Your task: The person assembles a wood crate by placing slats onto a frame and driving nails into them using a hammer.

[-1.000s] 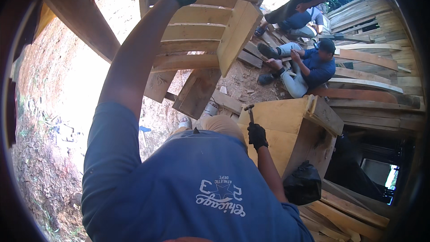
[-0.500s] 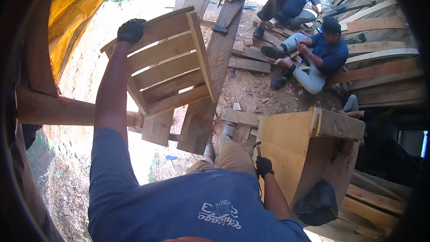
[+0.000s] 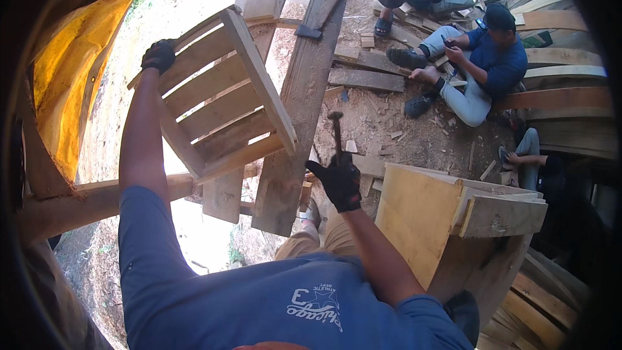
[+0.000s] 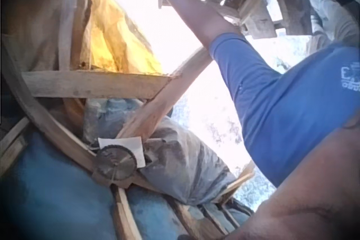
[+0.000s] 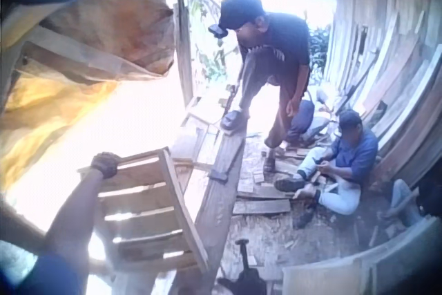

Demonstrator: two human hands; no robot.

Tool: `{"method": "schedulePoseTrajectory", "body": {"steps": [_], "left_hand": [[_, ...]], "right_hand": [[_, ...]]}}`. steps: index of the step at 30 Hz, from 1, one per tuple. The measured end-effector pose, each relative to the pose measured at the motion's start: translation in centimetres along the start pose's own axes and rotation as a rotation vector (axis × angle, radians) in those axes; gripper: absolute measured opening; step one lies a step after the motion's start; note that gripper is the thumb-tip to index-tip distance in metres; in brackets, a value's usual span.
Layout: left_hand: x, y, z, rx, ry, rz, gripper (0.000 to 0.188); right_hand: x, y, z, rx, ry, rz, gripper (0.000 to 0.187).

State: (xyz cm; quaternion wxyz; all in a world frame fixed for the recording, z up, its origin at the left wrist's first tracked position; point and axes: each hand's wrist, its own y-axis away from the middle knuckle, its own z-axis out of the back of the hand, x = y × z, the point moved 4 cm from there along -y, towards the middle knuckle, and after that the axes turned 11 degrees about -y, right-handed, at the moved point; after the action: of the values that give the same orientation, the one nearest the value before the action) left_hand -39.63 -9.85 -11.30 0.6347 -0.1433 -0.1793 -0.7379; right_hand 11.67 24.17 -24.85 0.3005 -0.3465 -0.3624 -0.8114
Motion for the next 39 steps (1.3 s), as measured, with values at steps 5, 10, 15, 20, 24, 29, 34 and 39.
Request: {"method": "schedulePoseTrajectory", "body": {"steps": [5, 10, 15, 20, 24, 29, 34, 39], "left_hand": [[-1.0, 1.8, 2.0, 0.033, 0.020, 0.067, 0.042], [-1.9, 3.0, 3.8, 0.051, 0.002, 0.054, 0.041], [-2.1, 2.5, 1.4, 0.057, 0.039, 0.010, 0.041], [-5.4, 2.3, -1.7, 0.104, 0.090, -0.077, 0.042], [-8.8, 1.4, -3.0, 0.043, 0.057, -0.086, 0.041], [-11.9, 0.8, -5.0, 0.017, 0.088, -0.102, 0.039], [-14.4, 3.3, -5.5, 0.159, 0.200, -0.235, 0.045], [-12.2, 13.2, -7.8, 0.164, 0.753, -0.337, 0.064]], "right_hand": [[9.6, -4.2, -5.1, 0.099, 0.022, 0.250, 0.077], [8.4, -6.5, -9.0, 0.189, 0.085, 0.188, 0.050], [8.8, -5.8, -7.5, 0.233, 0.101, 0.213, 0.034], [8.2, -3.1, -5.3, 0.263, 0.075, 0.097, 0.037], [7.5, -1.7, -5.1, 0.242, 0.080, 0.023, 0.038], [7.4, -1.8, -4.9, 0.203, 0.018, 0.061, 0.039], [7.1, -4.2, -6.0, 0.208, 0.050, 0.035, 0.045], [7.4, -3.6, -5.8, 0.230, 0.046, -0.017, 0.060]]}}
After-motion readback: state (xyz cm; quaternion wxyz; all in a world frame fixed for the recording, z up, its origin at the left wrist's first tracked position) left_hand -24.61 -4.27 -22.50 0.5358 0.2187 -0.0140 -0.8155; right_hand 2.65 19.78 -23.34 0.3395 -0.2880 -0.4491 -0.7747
